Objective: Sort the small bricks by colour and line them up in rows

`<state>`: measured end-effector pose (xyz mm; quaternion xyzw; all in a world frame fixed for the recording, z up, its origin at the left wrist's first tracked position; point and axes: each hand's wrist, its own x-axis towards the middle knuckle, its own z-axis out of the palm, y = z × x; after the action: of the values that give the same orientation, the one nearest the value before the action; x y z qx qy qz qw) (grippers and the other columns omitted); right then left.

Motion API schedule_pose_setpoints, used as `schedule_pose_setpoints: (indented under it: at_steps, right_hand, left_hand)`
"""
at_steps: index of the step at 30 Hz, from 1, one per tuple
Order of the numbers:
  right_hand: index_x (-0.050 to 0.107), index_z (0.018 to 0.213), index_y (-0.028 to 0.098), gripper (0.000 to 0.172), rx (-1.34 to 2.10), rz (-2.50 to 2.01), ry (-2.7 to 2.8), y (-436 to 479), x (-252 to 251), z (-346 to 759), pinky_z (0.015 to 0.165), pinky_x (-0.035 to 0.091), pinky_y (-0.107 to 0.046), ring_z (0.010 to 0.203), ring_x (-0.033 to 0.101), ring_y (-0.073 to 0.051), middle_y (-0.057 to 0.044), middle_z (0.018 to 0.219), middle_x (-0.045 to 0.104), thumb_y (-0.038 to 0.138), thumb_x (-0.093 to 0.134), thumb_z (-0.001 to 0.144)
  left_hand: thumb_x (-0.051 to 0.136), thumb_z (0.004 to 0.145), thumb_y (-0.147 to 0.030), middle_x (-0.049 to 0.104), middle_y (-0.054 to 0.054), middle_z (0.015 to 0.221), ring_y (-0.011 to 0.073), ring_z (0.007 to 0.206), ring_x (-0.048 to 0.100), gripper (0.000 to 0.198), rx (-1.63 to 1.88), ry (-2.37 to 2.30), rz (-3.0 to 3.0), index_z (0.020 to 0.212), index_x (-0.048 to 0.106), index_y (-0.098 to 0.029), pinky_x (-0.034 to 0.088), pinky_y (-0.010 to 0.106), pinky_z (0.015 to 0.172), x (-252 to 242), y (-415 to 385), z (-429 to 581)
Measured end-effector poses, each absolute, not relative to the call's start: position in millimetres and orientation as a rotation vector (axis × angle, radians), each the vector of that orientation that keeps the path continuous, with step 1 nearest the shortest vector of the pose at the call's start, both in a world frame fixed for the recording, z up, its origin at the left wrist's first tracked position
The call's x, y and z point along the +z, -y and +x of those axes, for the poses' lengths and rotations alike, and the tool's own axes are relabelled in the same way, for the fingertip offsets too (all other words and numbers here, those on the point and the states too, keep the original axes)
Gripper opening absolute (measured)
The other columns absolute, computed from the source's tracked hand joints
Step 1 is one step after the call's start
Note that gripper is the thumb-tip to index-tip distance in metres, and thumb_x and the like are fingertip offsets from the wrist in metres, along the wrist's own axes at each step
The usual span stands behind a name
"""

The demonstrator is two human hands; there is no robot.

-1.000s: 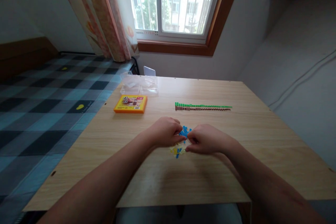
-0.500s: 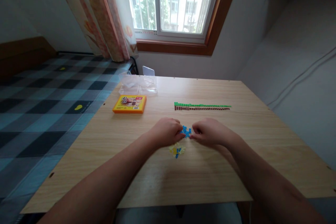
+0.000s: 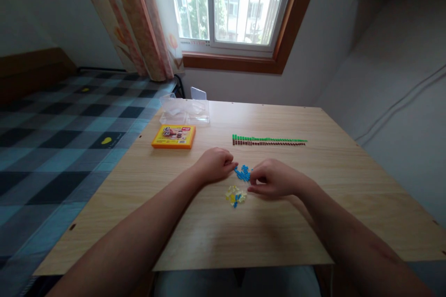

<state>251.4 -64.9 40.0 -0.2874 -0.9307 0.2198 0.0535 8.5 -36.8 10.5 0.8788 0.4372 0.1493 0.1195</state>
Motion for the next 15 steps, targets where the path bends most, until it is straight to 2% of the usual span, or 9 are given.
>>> schedule_pose_setpoints:
  at_steps: [2, 5, 9, 15]
  right_hand:
    - [0.077, 0.087, 0.02, 0.015, 0.74, -0.778, 2.834, 72, 42, 245, 0.059, 0.031, -0.024, 0.059, 0.049, -0.01, 0.0, 0.07, 0.066, 0.03, 0.066, 0.088]
    - [0.079, 0.097, 0.023, 0.017, 0.763, -0.708, 2.842, 79, 43, 240, 0.061, 0.034, -0.024, 0.061, 0.055, -0.012, -0.001, 0.075, 0.071, 0.027, 0.066, 0.087]
    - [0.08, 0.097, 0.025, 0.018, 0.734, -0.664, 2.876, 82, 42, 237, 0.066, 0.039, -0.024, 0.071, 0.062, -0.014, -0.002, 0.083, 0.075, 0.025, 0.065, 0.088]
    - [0.081, 0.096, 0.026, 0.02, 0.724, -0.646, 2.901, 81, 39, 236, 0.067, 0.042, -0.024, 0.071, 0.064, -0.014, -0.001, 0.083, 0.076, 0.023, 0.064, 0.088]
  left_hand:
    - [0.059, 0.087, -0.035, 0.055, 0.001, 0.058, 0.0141, 0.056, 0.045, 0.038, 0.42, -1.269, 2.559, 0.054, 0.053, -0.019, 0.03, 0.029, 0.057, 10, 37, 9]
    - [0.059, 0.087, -0.035, 0.055, 0.001, 0.058, 0.0142, 0.057, 0.045, 0.037, 0.419, -1.27, 2.553, 0.054, 0.052, -0.019, 0.03, 0.029, 0.058, 10, 37, 9]
    - [0.059, 0.087, -0.035, 0.055, 0.001, 0.058, 0.0145, 0.058, 0.045, 0.037, 0.423, -1.279, 2.574, 0.054, 0.051, -0.019, 0.03, 0.029, 0.059, 9, 36, 10]
    - [0.058, 0.087, -0.036, 0.056, 0.001, 0.058, 0.015, 0.058, 0.044, 0.037, 0.41, -1.276, 2.584, 0.055, 0.052, -0.019, 0.028, 0.03, 0.059, 8, 35, 10]
